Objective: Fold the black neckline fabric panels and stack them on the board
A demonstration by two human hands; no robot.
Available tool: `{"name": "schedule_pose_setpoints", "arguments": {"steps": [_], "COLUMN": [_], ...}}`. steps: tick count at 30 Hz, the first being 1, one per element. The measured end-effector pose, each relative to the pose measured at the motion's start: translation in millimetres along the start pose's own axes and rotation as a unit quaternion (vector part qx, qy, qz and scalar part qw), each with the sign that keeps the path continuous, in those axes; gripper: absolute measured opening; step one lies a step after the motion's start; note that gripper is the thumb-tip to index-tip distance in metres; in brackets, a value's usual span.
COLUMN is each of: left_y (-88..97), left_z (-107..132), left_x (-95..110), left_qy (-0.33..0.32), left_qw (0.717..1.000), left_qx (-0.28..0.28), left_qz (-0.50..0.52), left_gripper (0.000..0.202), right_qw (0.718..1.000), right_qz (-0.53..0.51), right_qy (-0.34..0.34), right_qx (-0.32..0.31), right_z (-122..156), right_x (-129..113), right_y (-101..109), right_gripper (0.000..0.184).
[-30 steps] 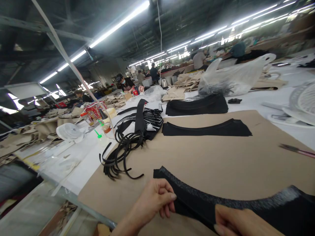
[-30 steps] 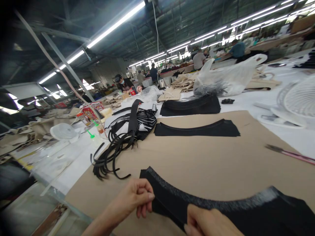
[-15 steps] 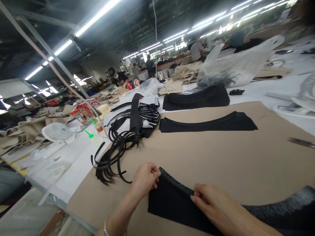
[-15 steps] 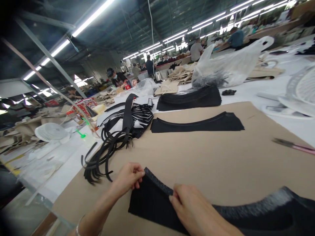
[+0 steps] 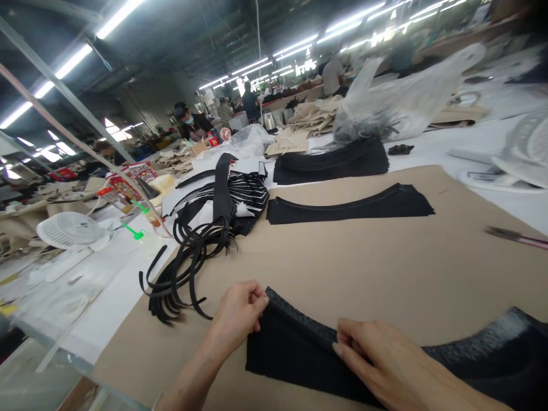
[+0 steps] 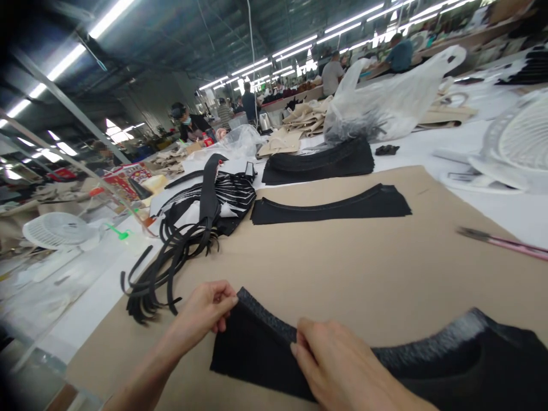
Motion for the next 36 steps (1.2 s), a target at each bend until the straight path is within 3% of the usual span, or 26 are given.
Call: {"name": "schedule_pose_setpoints", "arguments": {"steps": [5,8,10,14,16,18,20,22,24,30,36], "left_y": [12.6,6.4,-4.9,-39.2,-60.3,-77.3,-88.7,-95.3,-96.9,-95.6,-98.9], "left_z": [43,67,82,110,123,131,133,133,133,127,113], "left_x": [19,25,29,51,67,81,90,92,90,85,81], "left_qy": [-0.098,-0.142,-0.175,-0.305,-0.38,-0.414,-0.377,-0.29,-0.22,-0.145,-0.152], "left_qw": [0.994,0.985,0.977,0.942,0.914,0.898,0.91,0.93,0.941,0.958,0.961], "left_qx": [0.005,-0.003,-0.007,0.014,-0.006,-0.049,-0.121,-0.206,-0.252,-0.248,-0.229], "left_qz": [-0.051,-0.102,-0.123,-0.138,-0.145,-0.139,-0.122,-0.088,-0.048,-0.005,-0.016], "left_gripper": [0.018,0.016,0.002,0.051,0.064,0.07,0.061,0.04,0.025,0.013,0.011], "right_qw": [0.999,0.998,0.999,0.998,0.997,0.995,0.992,0.989,0.988,0.99,0.995], "right_qz": [0.023,0.039,0.042,0.053,0.068,0.087,0.102,0.117,0.121,0.123,0.08], "right_qy": [-0.033,-0.043,-0.02,0.025,0.037,0.057,0.078,0.086,0.087,0.048,0.013], "right_qx": [-0.019,-0.028,-0.013,0.016,0.016,0.011,0.004,0.01,0.027,0.055,0.063], "right_z": [41,66,78,90,90,91,96,104,115,131,120], "right_x": [2,9,10,0,-12,-26,-36,-36,-29,-1,8], "right_y": [28,37,40,44,49,56,64,71,76,81,73], "right_gripper": [0.023,0.023,0.023,0.022,0.021,0.02,0.019,0.018,0.017,0.019,0.016]}}
Point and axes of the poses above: each hand's wrist, its own z-axis away from the middle knuckle, its own y-axis out of the back of the hand, x = y × z, the point moved 5 cm from there along -z, towards the middle knuckle, and after that the axes turned 15 degrees about y, right-handed, at the moved point
